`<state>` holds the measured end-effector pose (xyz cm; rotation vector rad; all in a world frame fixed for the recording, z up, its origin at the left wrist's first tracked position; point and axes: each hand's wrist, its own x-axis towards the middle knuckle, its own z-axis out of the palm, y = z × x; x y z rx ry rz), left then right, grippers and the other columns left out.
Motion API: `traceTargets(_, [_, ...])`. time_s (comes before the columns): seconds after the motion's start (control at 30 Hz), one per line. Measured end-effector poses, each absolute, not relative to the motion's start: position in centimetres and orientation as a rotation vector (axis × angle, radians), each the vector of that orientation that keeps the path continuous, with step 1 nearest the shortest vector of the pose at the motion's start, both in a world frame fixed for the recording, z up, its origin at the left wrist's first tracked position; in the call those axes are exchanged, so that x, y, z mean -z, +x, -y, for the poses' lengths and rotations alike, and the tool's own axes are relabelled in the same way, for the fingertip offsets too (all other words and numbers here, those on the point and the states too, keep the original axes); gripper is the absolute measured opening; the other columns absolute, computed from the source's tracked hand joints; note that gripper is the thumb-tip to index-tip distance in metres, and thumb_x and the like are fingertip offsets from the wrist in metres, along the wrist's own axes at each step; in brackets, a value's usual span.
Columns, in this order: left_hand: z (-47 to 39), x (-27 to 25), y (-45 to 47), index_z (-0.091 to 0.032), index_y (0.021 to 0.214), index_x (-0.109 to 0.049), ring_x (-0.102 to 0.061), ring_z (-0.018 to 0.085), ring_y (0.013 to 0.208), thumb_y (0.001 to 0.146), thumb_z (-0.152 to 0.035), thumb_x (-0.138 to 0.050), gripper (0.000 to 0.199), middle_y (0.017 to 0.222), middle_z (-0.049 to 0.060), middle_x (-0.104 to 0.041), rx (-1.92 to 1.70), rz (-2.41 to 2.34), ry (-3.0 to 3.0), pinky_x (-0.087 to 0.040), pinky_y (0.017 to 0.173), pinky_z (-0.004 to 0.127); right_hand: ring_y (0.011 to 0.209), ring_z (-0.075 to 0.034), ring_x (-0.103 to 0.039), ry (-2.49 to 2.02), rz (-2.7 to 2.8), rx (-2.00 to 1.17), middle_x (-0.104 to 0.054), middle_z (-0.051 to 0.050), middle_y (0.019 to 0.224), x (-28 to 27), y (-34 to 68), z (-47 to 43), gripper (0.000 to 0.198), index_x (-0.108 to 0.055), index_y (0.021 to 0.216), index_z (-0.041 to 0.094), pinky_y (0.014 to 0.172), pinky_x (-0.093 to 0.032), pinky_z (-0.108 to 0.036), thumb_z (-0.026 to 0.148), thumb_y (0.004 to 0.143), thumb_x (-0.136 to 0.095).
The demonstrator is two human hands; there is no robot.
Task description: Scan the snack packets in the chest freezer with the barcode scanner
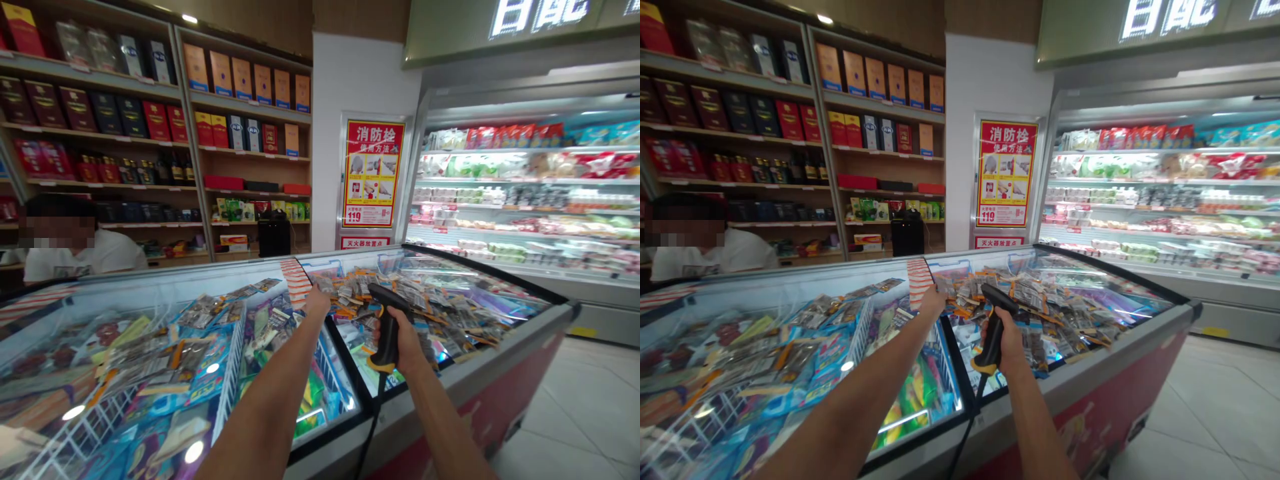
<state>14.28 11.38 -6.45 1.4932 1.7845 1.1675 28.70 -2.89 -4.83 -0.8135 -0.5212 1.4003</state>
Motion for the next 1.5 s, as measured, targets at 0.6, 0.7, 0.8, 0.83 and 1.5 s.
traceTargets(0.6, [-4.5,4.7,-0.7,-0.018,0.114,-0.056,-0.042,0.031,0.112,0.070,-0.021,-0.051,0.045,0.116,0.012,-0.056,-1.212,-2.214,1.744,-0.033,0.090,0.040,0.036,-0.011,-0.047,-0.848,0.620,-1.476,-0.053,0.001,0.045,4.2,22.5,4.8,0.017,-0.051,0.063,0.017,0.034,-0.039,-0.022,0.031,0.072,-0.051])
traceTargets(0.7, [-2.0,4.1,-5.2,-0.020,0.117,-0.053,-0.041,0.030,0.113,0.074,-0.024,-0.046,0.044,0.118,0.011,-0.054,-1.134,-2.375,1.851,-0.033,0.090,0.040,0.036,-0.010,-0.047,-0.850,0.639,-1.492,-0.053,0.001,0.045,3.9,20.8,5.9,0.016,-0.051,0.064,0.017,0.033,-0.038,-0.021,0.031,0.072,-0.051])
traceTargets(0.8, [0.0,4.0,-9.7,-0.020,0.120,-0.051,-0.041,0.029,0.112,0.076,-0.025,-0.043,0.045,0.122,0.010,-0.052,-1.101,-2.533,1.794,-0.034,0.090,0.041,0.036,-0.010,-0.047,-0.838,0.658,-1.516,-0.052,0.001,0.045,3.6,19.3,6.7,0.016,-0.051,0.065,0.017,0.033,-0.037,-0.020,0.031,0.072,-0.050])
traceTargets(0.83, [0.6,4.2,-11.1,-0.020,0.120,-0.050,-0.040,0.030,0.112,0.075,-0.025,-0.044,0.046,0.122,0.011,-0.052,-1.092,-2.565,1.764,-0.034,0.090,0.042,0.036,-0.010,-0.046,-0.844,0.667,-1.520,-0.052,0.001,0.044,3.6,18.8,6.9,0.016,-0.051,0.065,0.017,0.033,-0.037,-0.021,0.031,0.072,-0.050])
traceTargets(1.5, [-1.8,7.3,-4.5,-0.023,0.123,-0.046,-0.029,0.030,0.126,0.074,-0.042,-0.049,0.053,0.137,0.012,-0.035,-0.852,-2.211,1.880,-0.023,0.098,0.049,0.036,-0.010,-0.048,-0.847,0.670,-1.575,-0.054,0.000,0.046,6.5,15.5,4.9,0.013,-0.052,0.068,0.016,0.033,-0.039,-0.020,0.029,0.070,-0.056])
